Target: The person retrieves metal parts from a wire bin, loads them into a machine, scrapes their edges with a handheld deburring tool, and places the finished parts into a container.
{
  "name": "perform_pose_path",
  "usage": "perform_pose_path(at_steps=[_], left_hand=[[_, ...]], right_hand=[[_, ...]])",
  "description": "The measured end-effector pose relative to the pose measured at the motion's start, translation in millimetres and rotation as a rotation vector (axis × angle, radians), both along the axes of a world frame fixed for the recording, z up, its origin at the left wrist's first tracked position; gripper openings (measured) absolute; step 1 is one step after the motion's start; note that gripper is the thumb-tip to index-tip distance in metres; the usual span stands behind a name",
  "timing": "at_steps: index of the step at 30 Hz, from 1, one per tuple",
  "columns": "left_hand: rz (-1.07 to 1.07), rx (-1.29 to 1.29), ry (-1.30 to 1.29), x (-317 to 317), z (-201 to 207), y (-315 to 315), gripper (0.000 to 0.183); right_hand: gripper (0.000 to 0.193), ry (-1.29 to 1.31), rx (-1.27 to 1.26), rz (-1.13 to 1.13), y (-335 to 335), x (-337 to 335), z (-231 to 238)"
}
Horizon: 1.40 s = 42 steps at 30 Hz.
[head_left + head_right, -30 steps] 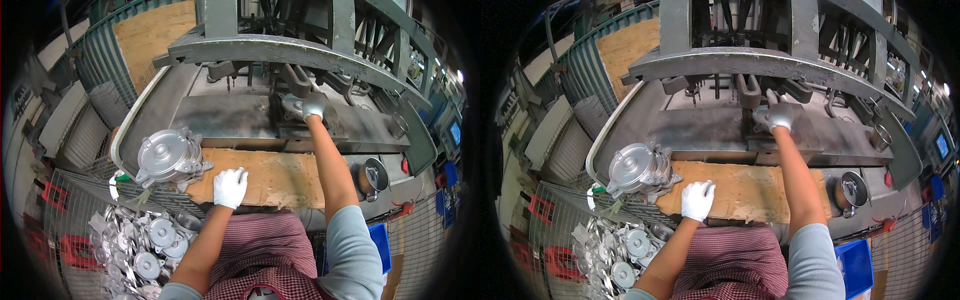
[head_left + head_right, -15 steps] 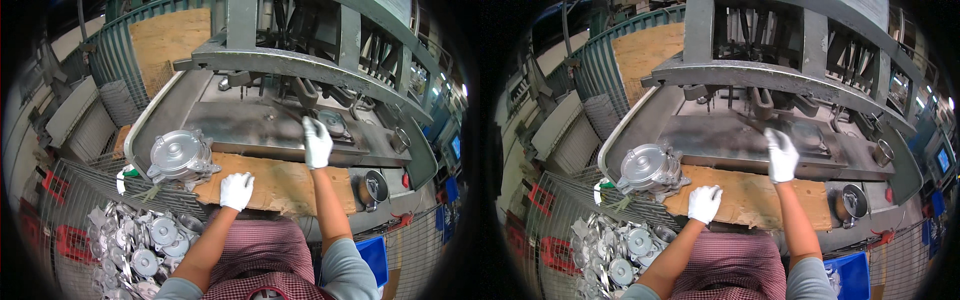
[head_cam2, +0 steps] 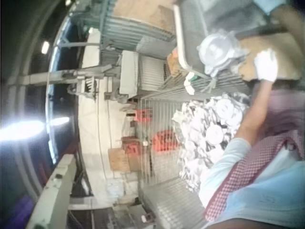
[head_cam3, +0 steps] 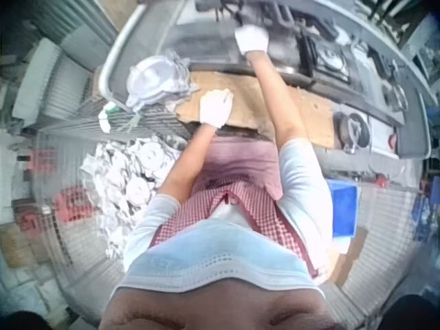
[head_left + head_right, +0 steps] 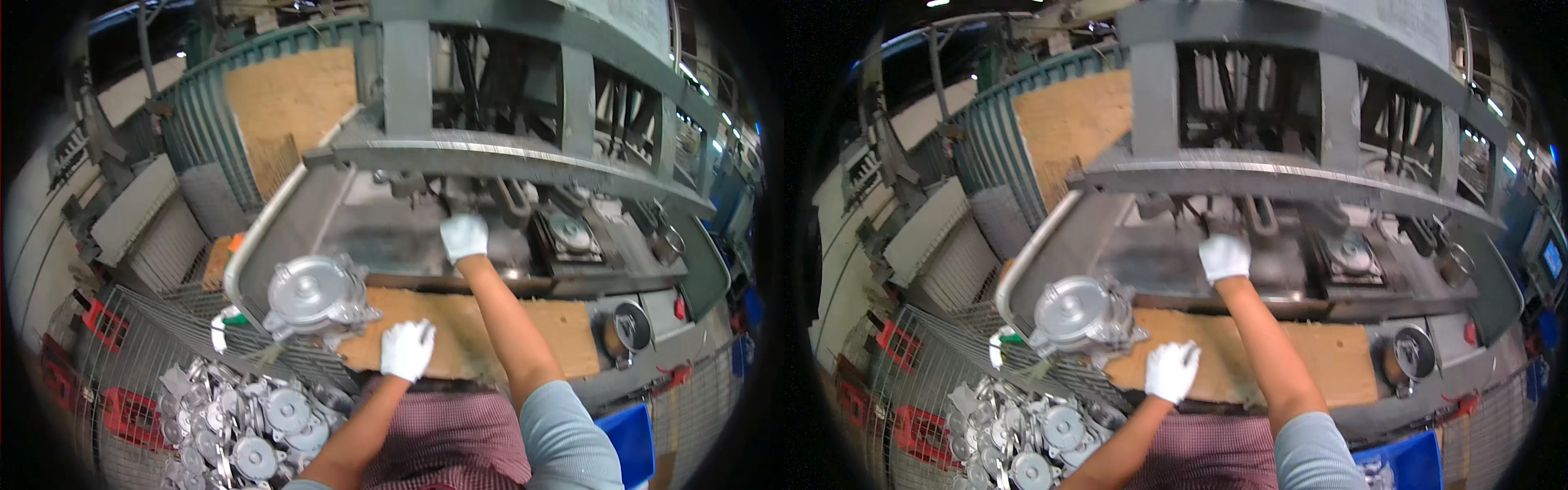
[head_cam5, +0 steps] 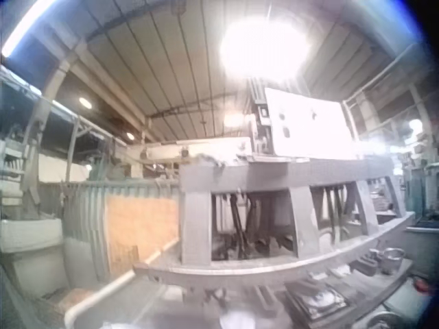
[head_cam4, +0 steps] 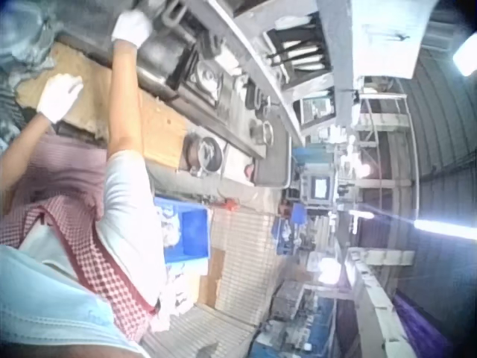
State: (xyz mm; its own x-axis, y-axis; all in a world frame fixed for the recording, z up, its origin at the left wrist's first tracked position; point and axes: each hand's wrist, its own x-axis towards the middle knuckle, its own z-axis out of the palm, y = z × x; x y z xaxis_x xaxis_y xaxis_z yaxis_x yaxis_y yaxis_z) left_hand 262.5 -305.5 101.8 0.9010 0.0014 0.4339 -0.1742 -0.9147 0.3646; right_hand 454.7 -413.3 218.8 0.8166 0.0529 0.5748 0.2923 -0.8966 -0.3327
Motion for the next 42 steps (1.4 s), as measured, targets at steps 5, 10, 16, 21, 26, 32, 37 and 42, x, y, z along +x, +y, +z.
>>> perform_pose_path(at_steps=[5, 10, 16, 21, 26, 32, 37, 42], left_hand=[[-0.038, -0.009, 0.029, -2.2, -5.0, -2.1, 0.028], [-0.018, -0.021, 0.033, -8.0, -8.5, 0.3, 0.028], [-0.003, 0.006, 0.018, -1.2, -0.9, -1.3, 0.026], [0.039, 0.029, -0.074, 8.6, 0.0, 1.4, 0.034], [0.056, 0.065, -0.058, 11.1, -8.0, 1.8, 0.039], [0.024, 0.038, -0.045, 4.6, -2.9, -7.3, 0.037], [0.010, 0.052, -0.078, 5.3, -5.0, -6.7, 0.040], [0.005, 0.062, -0.087, 8.1, -3.3, -0.5, 0.046]], right_hand=[[0.035, -0.088, -0.021, -0.071, 6.9, -8.6, -0.1], [0.036, 0.027, 0.057, -0.101, -24.1, -88.6, -5.9], [0.027, -0.028, 0.812, 0.083, -158.8, -164.0, -31.7], [0.030, -0.223, 0.513, -0.333, -306.9, -217.3, -26.9], [0.030, -0.086, 0.352, -0.617, -383.9, -272.2, -32.2], [0.029, 0.035, 0.300, -0.655, -396.8, -289.4, -44.3], [0.030, -0.108, 0.281, -0.549, -409.7, -282.4, -48.7], [0.052, 0.185, 0.142, -0.718, -404.5, -290.5, -34.7]])
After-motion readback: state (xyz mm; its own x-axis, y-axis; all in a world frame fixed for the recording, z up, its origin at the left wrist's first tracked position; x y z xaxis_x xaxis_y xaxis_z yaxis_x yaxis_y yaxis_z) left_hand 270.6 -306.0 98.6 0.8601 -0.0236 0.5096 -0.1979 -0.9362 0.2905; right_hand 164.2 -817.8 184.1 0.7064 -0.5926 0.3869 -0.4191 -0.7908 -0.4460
